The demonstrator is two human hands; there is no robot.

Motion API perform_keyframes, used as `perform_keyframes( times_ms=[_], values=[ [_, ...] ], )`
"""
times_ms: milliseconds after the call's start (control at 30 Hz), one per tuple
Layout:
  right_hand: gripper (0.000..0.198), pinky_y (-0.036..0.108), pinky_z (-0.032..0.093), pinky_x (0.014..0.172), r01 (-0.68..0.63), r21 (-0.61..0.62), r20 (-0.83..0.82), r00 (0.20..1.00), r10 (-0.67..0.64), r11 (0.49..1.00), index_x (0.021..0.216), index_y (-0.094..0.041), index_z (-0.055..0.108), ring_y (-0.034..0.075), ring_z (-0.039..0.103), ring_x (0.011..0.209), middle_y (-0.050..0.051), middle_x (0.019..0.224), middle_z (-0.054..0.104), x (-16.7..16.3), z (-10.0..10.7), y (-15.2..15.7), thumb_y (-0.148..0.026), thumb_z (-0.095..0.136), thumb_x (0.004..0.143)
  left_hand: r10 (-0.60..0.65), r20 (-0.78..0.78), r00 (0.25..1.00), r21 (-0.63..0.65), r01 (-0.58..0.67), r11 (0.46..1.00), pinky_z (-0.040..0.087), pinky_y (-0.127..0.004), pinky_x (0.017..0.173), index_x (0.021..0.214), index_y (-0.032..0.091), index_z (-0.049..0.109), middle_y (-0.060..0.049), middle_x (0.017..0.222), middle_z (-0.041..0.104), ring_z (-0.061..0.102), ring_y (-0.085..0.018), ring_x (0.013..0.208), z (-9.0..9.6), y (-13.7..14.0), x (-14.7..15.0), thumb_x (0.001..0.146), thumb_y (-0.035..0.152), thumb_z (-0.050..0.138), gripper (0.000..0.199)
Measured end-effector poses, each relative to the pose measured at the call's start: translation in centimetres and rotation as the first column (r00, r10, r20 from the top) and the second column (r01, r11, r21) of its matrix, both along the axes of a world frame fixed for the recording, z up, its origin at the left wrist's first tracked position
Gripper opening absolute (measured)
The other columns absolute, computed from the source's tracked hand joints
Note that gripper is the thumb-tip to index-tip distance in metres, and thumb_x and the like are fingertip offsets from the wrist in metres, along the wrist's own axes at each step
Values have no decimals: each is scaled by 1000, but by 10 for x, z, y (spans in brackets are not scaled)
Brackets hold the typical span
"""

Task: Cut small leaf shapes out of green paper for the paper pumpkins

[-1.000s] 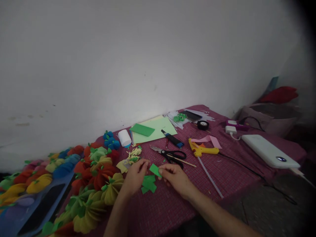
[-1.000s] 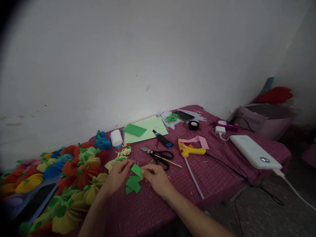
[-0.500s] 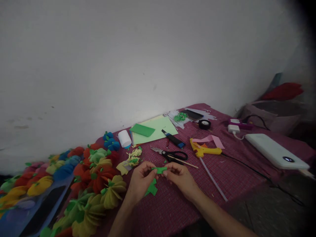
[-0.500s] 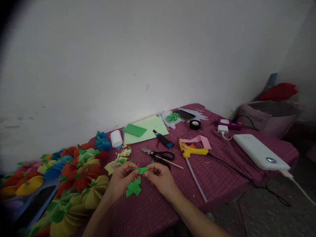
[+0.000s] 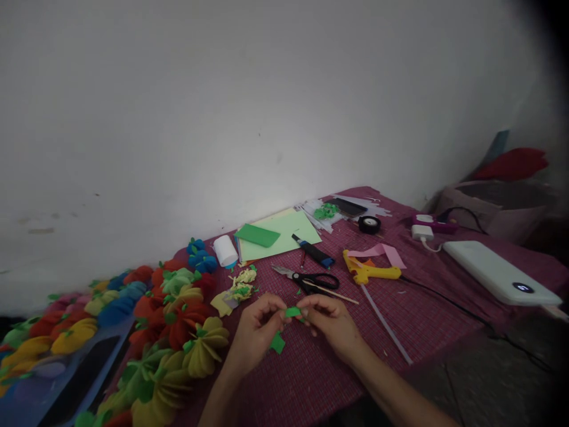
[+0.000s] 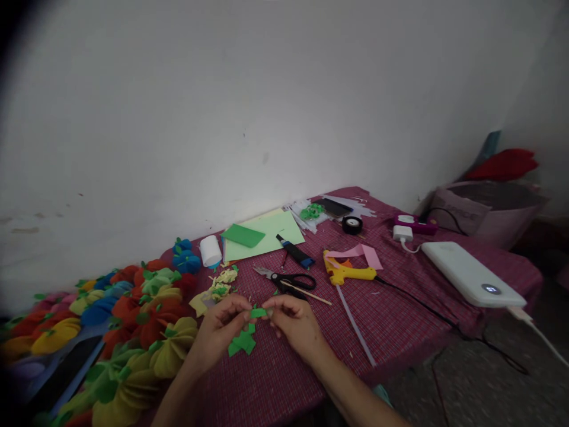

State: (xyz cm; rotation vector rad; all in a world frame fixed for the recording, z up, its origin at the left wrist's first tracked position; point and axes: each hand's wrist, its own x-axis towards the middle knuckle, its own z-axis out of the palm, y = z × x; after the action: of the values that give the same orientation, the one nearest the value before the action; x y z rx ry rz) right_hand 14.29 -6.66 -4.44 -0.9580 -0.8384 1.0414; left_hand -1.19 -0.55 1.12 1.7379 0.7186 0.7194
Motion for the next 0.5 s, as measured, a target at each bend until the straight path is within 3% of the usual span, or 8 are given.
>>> perform_keyframes(
  times_ms=[267, 500],
  values=[
    [8, 17, 40, 40, 30, 9, -10, 1000, -30, 1000, 74, -18, 72, 7, 50, 43, -3, 52, 63, 1, 2, -1, -23, 66, 72, 16, 45, 999, -58, -14, 998, 35, -18, 45, 76, 15, 66, 2, 55, 57, 47, -9, 48, 5, -2, 2, 76, 28, 62, 13],
    [8, 16, 42, 40, -4, 17, -124, 992, 6, 1000, 71, -17, 70, 9, 55, 46, -2, 52, 64, 0, 8, -3, -25, 71, 68, 29, 38, 999, -130, -23, 991, 35, -17, 42, 69, 14, 66, 1, 50, 57, 47, -8, 43, 9, -4, 4, 70, 32, 69, 19]
  ],
)
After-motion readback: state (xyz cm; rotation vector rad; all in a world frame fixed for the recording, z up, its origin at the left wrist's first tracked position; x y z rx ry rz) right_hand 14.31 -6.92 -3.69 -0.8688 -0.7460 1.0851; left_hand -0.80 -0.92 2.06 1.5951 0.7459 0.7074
